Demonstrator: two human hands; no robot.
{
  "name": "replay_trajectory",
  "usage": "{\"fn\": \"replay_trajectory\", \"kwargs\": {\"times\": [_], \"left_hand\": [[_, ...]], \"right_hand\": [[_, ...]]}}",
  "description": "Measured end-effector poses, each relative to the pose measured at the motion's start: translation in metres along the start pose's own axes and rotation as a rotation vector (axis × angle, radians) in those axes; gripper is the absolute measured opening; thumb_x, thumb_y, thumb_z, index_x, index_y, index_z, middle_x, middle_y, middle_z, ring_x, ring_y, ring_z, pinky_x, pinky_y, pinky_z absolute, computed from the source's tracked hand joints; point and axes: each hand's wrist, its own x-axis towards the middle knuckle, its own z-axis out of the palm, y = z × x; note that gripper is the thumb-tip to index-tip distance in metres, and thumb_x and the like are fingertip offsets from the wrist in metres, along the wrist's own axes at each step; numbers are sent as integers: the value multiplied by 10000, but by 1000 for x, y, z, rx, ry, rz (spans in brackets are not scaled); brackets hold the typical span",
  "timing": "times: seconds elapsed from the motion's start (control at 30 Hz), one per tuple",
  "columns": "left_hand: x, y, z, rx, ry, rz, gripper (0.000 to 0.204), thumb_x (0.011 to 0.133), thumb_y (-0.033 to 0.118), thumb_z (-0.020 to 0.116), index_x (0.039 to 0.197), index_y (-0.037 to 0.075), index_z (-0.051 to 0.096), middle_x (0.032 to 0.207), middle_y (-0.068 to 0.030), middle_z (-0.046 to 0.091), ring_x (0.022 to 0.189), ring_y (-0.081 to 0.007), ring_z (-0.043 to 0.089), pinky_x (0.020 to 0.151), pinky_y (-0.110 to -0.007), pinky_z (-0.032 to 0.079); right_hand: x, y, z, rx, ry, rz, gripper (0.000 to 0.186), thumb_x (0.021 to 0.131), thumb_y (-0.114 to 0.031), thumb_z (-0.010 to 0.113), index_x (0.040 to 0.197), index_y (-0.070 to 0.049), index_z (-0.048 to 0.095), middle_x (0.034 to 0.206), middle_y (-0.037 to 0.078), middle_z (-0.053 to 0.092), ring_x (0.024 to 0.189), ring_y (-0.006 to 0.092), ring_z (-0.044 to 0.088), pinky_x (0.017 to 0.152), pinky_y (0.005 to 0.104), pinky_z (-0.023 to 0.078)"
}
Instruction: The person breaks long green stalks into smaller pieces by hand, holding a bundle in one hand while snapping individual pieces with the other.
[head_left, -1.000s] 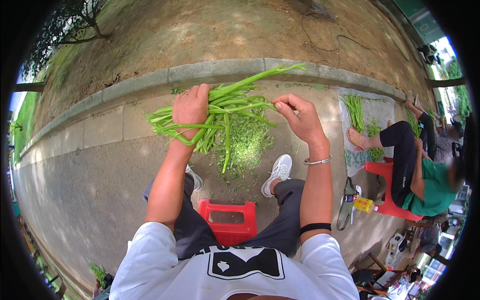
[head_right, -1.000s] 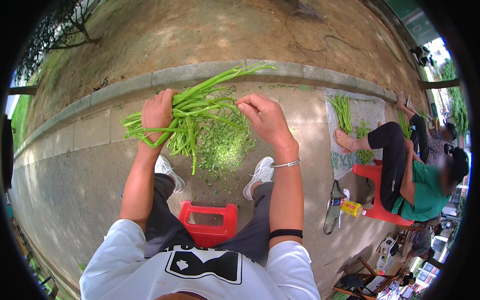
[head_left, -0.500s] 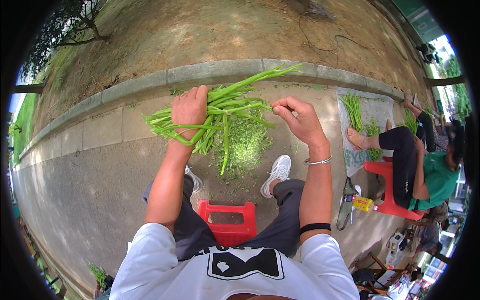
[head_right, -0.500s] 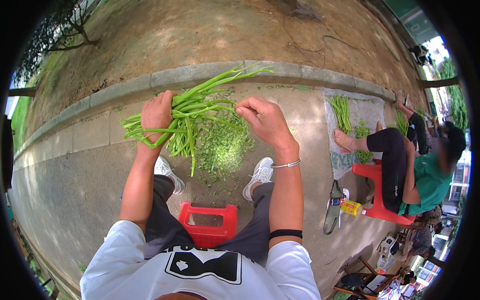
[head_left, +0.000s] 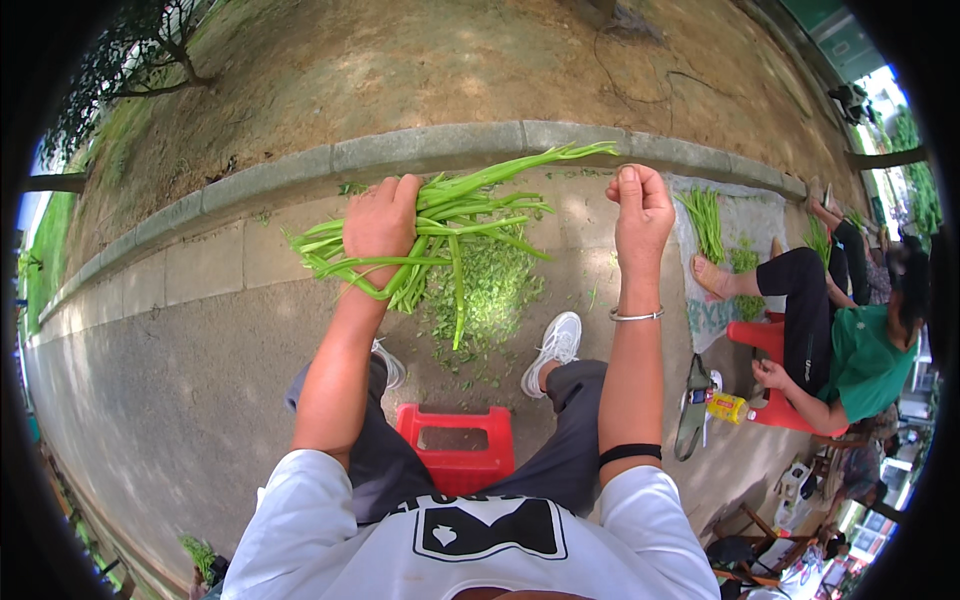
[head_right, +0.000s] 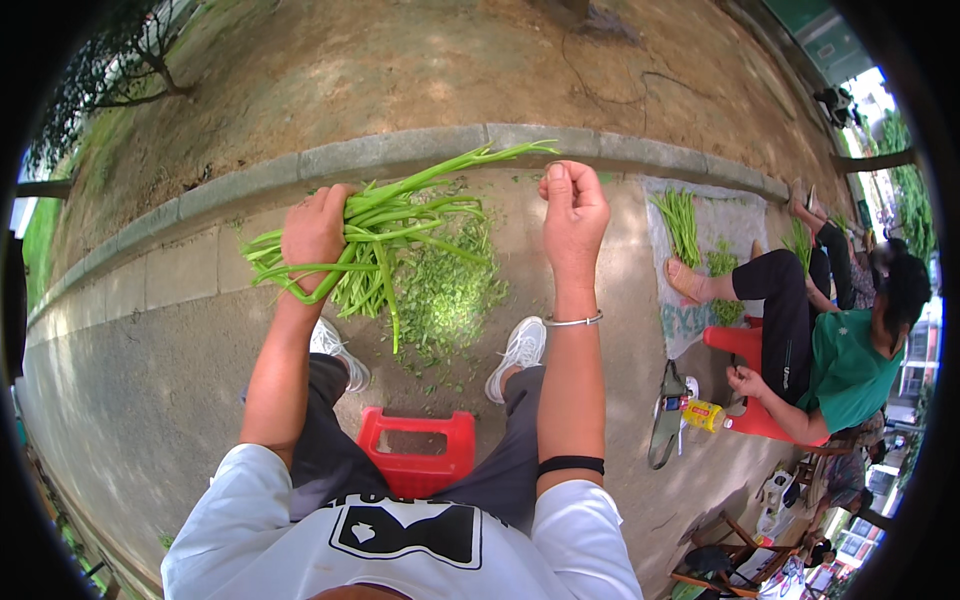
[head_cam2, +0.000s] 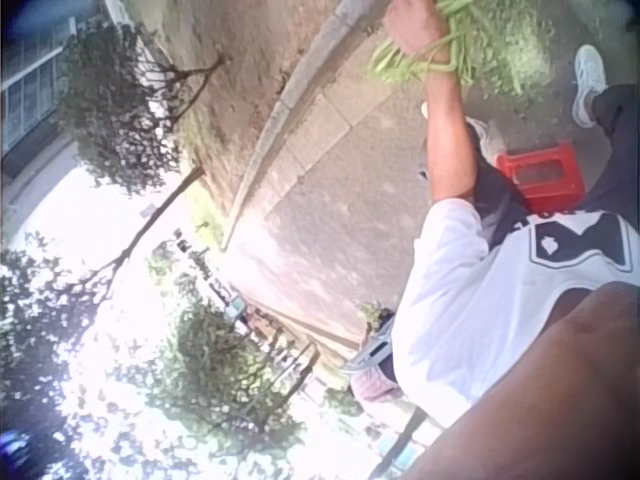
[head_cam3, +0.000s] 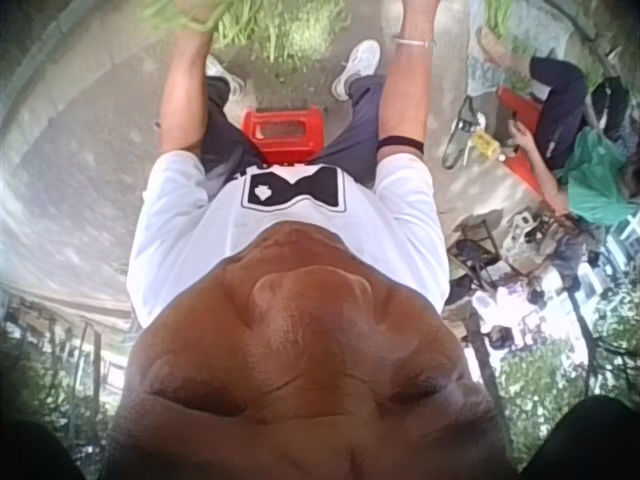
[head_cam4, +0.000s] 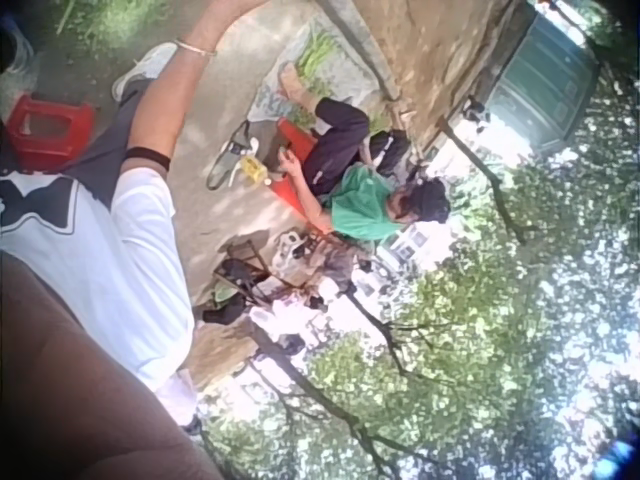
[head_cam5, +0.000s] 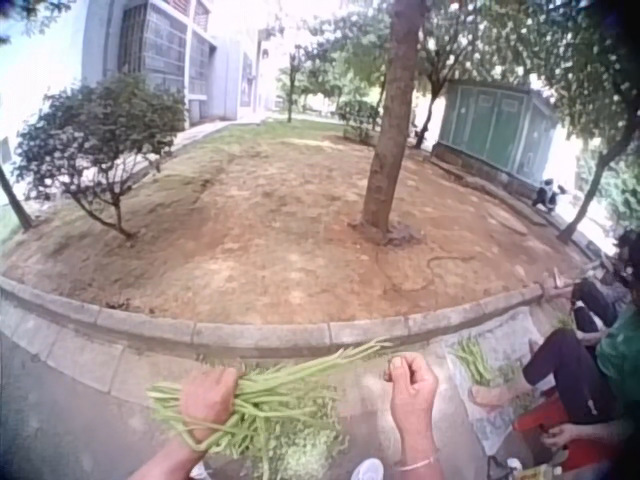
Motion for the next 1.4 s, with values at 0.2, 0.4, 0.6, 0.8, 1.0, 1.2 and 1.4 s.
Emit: {"fn": "replay_trajectory", "kwargs": {"times": [0.2,0.4,0.6,0.8,1.0,1.2,1.4], "left_hand": [[-4,-5,-1,129,12,19,100,742,133,540,836,141,508,701,-25,503,667,-197,570,577,-345,405],[-3,0,-2,133,21,43,97,739,136,539,828,143,500,700,-22,502,668,-192,571,582,-344,403],[-2,1,-1,116,8,47,98,742,140,540,831,143,499,702,-23,505,667,-194,573,583,-347,404],[-2,5,-3,64,-22,44,104,749,142,538,844,141,497,706,-25,512,672,-200,578,585,-350,410],[-1,8,3,44,-7,38,114,752,144,537,861,139,504,711,-29,514,672,-208,578,578,-351,414],[-4,-1,-1,100,-6,17,106,752,145,537,852,137,501,715,-32,514,674,-207,579,578,-355,415],[-3,0,0,95,-7,20,105,747,150,539,842,137,497,703,-33,511,657,-209,580,574,-357,416]], "right_hand": [[-10,-23,7,-124,45,-403,190,793,-8,651,972,-46,598,897,43,592,731,97,569,655,216,479],[-10,-27,12,-524,29,-675,255,707,-7,715,936,-98,652,865,48,565,716,154,564,582,257,462],[-9,-14,9,-628,-15,-607,160,747,-60,689,896,-94,645,833,39,546,717,159,544,586,265,452],[-12,-12,18,-206,-2,-245,72,844,-98,612,870,-32,600,847,18,550,702,109,520,588,252,450],[8,-1,-8,502,286,205,126,883,-168,589,960,-68,584,849,-14,567,716,64,523,616,235,476],[-1,-22,0,272,89,57,137,844,-72,619,966,-14,598,849,29,612,737,90,599,632,218,509],[-9,-20,17,159,-78,-73,190,785,48,617,966,-11,616,880,52,632,790,106,615,657,223,507]]}}
